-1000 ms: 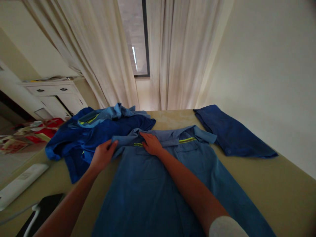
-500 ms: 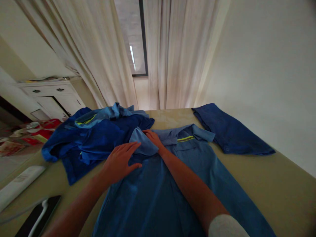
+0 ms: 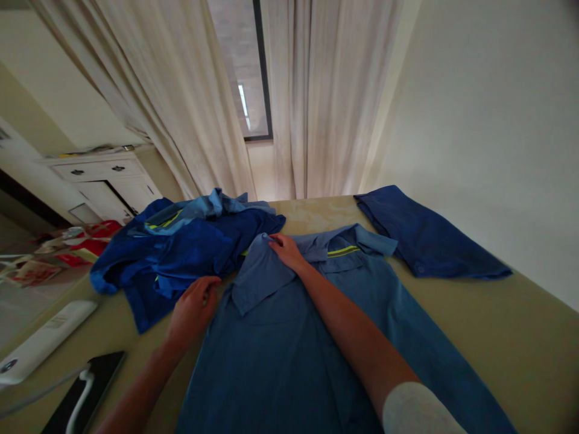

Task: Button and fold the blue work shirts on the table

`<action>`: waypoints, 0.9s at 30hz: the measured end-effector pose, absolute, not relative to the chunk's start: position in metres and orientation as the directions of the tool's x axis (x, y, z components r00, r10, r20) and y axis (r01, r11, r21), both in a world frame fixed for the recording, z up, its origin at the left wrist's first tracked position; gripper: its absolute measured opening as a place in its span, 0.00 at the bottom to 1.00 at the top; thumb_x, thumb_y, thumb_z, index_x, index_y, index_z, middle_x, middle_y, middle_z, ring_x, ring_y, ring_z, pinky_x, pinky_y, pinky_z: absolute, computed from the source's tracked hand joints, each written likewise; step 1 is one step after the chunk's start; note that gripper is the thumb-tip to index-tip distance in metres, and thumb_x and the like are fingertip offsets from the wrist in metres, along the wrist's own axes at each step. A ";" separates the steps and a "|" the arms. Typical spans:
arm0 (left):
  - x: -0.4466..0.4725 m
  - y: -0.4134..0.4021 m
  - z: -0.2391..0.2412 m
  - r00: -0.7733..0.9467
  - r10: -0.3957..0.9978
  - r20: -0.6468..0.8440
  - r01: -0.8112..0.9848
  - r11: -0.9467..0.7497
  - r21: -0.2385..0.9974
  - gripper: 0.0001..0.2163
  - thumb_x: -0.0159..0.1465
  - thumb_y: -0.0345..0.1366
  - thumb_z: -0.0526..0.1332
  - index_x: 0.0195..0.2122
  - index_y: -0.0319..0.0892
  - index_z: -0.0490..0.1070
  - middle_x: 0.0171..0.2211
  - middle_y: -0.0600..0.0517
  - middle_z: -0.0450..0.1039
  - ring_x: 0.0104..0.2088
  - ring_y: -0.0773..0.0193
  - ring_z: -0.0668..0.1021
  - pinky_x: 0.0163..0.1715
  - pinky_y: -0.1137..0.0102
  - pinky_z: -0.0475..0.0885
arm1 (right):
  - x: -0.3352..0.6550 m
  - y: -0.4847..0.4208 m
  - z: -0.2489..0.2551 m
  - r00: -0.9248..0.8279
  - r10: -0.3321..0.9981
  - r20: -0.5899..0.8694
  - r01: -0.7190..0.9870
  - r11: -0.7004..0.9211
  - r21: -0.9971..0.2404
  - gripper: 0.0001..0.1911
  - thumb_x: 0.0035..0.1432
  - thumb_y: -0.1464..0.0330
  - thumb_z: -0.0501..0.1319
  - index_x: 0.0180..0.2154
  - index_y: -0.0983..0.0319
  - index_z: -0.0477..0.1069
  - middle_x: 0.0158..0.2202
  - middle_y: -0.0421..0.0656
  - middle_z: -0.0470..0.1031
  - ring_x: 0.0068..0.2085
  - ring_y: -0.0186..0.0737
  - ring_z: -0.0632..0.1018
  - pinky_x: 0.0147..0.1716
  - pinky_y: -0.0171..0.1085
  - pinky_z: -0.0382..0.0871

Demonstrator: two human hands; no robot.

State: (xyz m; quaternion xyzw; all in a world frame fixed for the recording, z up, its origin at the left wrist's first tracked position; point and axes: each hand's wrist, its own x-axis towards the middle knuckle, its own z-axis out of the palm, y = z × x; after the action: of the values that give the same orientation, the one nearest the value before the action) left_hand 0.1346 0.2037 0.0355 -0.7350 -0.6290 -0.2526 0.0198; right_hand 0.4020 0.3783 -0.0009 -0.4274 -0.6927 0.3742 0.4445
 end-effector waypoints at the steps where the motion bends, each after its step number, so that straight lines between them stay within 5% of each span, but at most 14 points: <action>1: 0.138 0.203 0.033 0.165 0.911 0.378 0.916 -0.284 0.283 0.16 0.71 0.43 0.55 0.56 0.45 0.73 0.51 0.46 0.79 0.48 0.54 0.81 0.51 0.61 0.76 | 0.402 0.378 -0.001 -0.256 0.916 0.310 0.263 0.374 -0.889 0.13 0.66 0.66 0.64 0.52 0.61 0.77 0.47 0.46 0.81 0.47 0.44 0.80 0.51 0.41 0.72; 4: 0.154 0.206 0.025 0.309 0.891 0.334 0.878 -0.401 0.259 0.23 0.70 0.46 0.58 0.65 0.47 0.66 0.58 0.45 0.75 0.56 0.50 0.77 0.58 0.55 0.73 | 0.400 0.375 0.000 -0.296 0.881 0.369 0.260 0.446 -0.856 0.20 0.65 0.62 0.67 0.56 0.60 0.75 0.47 0.44 0.80 0.45 0.43 0.79 0.47 0.39 0.71; 10: 0.151 0.223 0.033 0.208 0.932 0.298 0.825 -0.331 0.459 0.14 0.71 0.44 0.56 0.49 0.46 0.78 0.44 0.47 0.77 0.42 0.55 0.81 0.47 0.60 0.77 | 0.403 0.375 -0.001 -0.279 0.886 0.369 0.288 0.444 -0.848 0.13 0.71 0.63 0.57 0.42 0.61 0.78 0.39 0.43 0.80 0.42 0.43 0.78 0.46 0.38 0.70; 12: 0.139 0.223 0.037 0.193 0.948 0.253 0.762 -0.307 0.570 0.14 0.68 0.46 0.59 0.48 0.47 0.78 0.41 0.49 0.77 0.39 0.58 0.80 0.43 0.63 0.78 | 0.404 0.373 -0.001 -0.224 0.911 0.347 0.273 0.400 -0.875 0.13 0.68 0.61 0.62 0.49 0.60 0.76 0.41 0.43 0.79 0.41 0.42 0.78 0.44 0.38 0.70; 15: 0.130 0.218 0.037 0.225 0.955 0.194 0.683 -0.296 0.667 0.16 0.66 0.42 0.59 0.51 0.47 0.78 0.42 0.48 0.77 0.40 0.59 0.80 0.41 0.65 0.79 | 0.400 0.371 0.002 -0.197 0.909 0.368 0.260 0.411 -0.874 0.27 0.61 0.60 0.70 0.59 0.58 0.71 0.45 0.44 0.79 0.39 0.41 0.78 0.43 0.38 0.71; 20: 0.146 0.217 0.029 0.083 0.961 0.262 0.810 -0.218 0.544 0.15 0.64 0.36 0.57 0.50 0.46 0.77 0.48 0.46 0.76 0.42 0.57 0.80 0.45 0.63 0.77 | 0.374 0.385 0.014 -0.258 0.898 0.355 0.373 0.432 -0.821 0.07 0.65 0.64 0.66 0.41 0.61 0.80 0.41 0.44 0.80 0.45 0.43 0.78 0.48 0.38 0.68; 24: 0.159 0.220 0.024 -0.071 0.959 0.273 0.853 -0.084 0.516 0.11 0.67 0.35 0.55 0.46 0.46 0.74 0.41 0.49 0.80 0.40 0.56 0.82 0.43 0.65 0.75 | 0.359 0.403 0.016 -0.258 0.928 0.269 0.427 0.359 -0.830 0.15 0.70 0.64 0.58 0.35 0.62 0.80 0.30 0.41 0.79 0.35 0.41 0.78 0.36 0.34 0.67; 27: 0.158 0.219 0.023 -0.165 0.953 0.253 0.827 -0.006 0.562 0.13 0.69 0.37 0.52 0.50 0.47 0.73 0.36 0.51 0.81 0.34 0.57 0.83 0.36 0.68 0.73 | 0.357 0.407 0.010 -0.225 0.943 0.243 0.492 0.326 -0.807 0.16 0.69 0.64 0.59 0.31 0.63 0.79 0.29 0.42 0.78 0.34 0.41 0.77 0.36 0.35 0.66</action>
State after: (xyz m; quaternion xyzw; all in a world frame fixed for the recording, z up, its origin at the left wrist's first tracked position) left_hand 0.1584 0.2191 0.0230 -0.6380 -0.6977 -0.3095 -0.1020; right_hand 0.3571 0.4072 0.0104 -0.4967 -0.7225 0.3008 0.3753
